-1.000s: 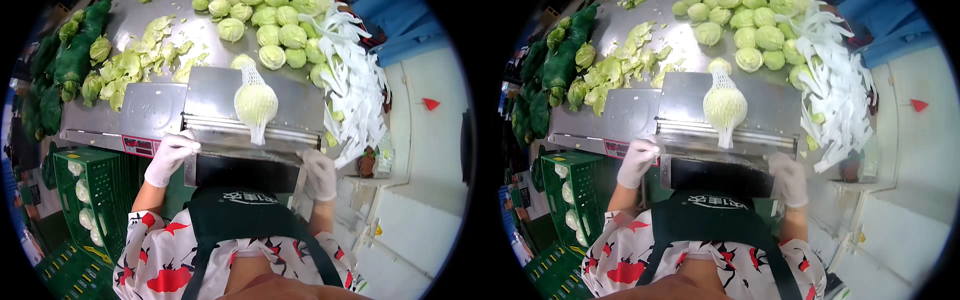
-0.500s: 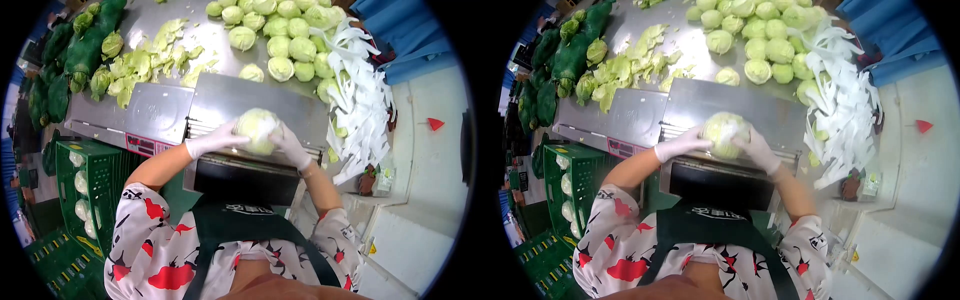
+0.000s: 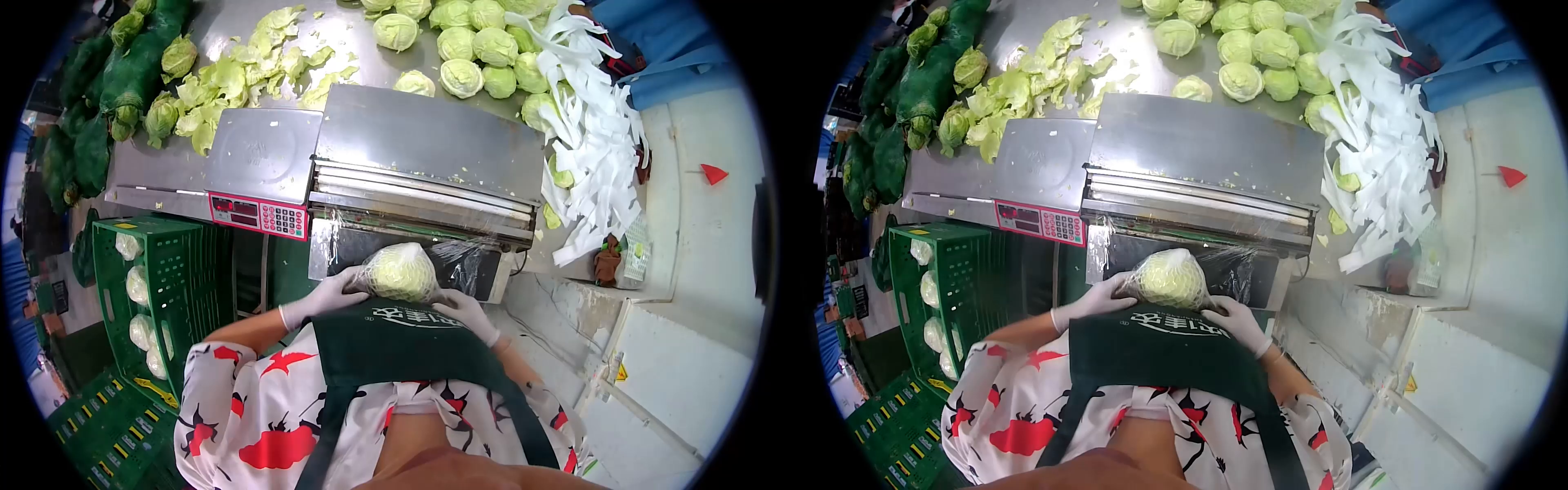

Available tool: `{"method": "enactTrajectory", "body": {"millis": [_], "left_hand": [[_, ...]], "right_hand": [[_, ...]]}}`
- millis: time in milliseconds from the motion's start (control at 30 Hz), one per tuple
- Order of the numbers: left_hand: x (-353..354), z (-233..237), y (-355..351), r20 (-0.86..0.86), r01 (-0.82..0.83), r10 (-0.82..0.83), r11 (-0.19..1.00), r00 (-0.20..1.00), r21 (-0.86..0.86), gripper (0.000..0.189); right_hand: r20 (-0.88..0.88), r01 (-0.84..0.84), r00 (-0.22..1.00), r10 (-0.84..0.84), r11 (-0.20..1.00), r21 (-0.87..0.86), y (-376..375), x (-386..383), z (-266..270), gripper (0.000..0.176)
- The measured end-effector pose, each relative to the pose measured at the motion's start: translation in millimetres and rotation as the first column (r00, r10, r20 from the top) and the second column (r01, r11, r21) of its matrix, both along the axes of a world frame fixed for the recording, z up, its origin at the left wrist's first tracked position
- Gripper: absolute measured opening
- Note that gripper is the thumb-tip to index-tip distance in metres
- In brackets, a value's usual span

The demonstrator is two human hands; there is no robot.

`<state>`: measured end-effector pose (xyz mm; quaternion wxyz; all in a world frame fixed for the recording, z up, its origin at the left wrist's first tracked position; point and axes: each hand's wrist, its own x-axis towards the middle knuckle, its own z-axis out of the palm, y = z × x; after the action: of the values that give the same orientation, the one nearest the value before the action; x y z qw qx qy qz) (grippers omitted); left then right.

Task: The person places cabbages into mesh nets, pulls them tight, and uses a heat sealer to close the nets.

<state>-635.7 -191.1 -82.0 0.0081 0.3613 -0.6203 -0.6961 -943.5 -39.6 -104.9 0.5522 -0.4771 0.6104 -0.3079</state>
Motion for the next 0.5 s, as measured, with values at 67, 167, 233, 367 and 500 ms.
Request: {"method": "enactTrajectory", "body": {"millis": [67, 167, 233, 367, 500], "left_hand": [[11, -3, -5, 0.080, 0.151, -0.175, 0.438, 0.981, -0.886, 0.040], [5, 15, -12, 0.227, 0.193, -0.052, 0.729, 0.972, -0.656, 0.038], [-4, 24, -12, -0.174, -0.224, 0.144, 0.706, 0.974, -0.671, 0.032], [28, -40, 10, -0.005, -0.159, 0.177, 0.870, 0.984, -0.466, 0.024], [16, -121, 47, 0.201, 0.217, -0.189, 0.967, 0.961, -0.132, 0.030]], "right_hand": [[-0.496, -0.120, 0.866, -0.057, 0.941, -0.317, 11, 7, 15, 0.018], [-0.219, 0.247, 0.934, -0.283, 0.952, -0.178, 20, 4, 18, 0.016], [-0.220, 0.395, 0.883, -0.415, 0.909, -0.130, 17, 4, 12, 0.020], [-0.701, -0.087, 0.712, -0.032, 0.987, -0.132, 39, 1, -34, 0.023], [-0.481, -0.025, 0.874, 0.076, 0.994, 0.111, 49, 52, -96, 0.030]]}}
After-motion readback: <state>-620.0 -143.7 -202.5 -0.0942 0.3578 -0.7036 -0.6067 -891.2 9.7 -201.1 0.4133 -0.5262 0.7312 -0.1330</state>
